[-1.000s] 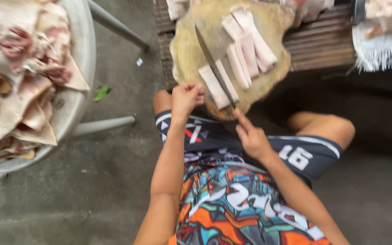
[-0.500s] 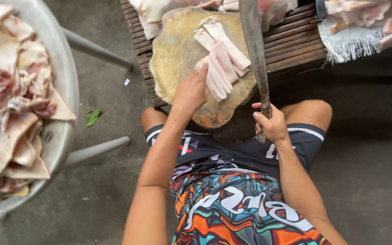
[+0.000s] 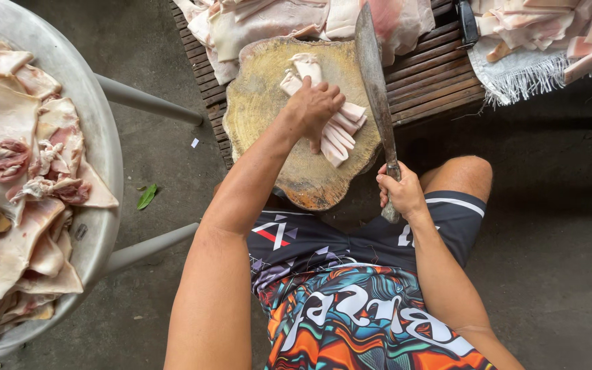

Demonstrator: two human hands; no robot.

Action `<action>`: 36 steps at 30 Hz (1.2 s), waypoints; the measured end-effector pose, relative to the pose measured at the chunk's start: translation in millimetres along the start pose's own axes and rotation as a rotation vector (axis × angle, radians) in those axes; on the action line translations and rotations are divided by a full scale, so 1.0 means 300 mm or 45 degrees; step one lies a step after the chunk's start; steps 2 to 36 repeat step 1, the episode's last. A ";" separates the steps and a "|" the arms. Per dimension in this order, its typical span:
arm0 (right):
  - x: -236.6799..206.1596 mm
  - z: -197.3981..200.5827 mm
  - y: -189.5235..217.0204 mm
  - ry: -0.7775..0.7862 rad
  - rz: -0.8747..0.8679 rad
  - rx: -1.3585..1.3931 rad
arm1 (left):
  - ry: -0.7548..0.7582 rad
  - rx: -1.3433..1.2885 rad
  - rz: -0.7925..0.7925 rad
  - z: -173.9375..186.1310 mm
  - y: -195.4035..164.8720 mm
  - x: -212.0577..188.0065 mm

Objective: The person slices pieces of raw pork skin into thin strips using a large cleaver on a wooden cutting board.

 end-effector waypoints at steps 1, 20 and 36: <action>-0.003 0.003 -0.007 -0.009 0.051 -0.107 | -0.021 -0.030 0.005 -0.050 -0.001 0.023; -0.003 0.003 -0.007 -0.009 0.051 -0.107 | -0.021 -0.030 0.005 -0.050 -0.001 0.023; -0.003 0.003 -0.007 -0.009 0.051 -0.107 | -0.021 -0.030 0.005 -0.050 -0.001 0.023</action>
Point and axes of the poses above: each hand's wrist, its own x-axis towards the middle knuckle, its own z-axis out of the back of the hand, y = z × x, the point moved 1 cm from there along x, towards the middle knuckle, and after that the axes turned 7 degrees about x, right-handed, at the moved point
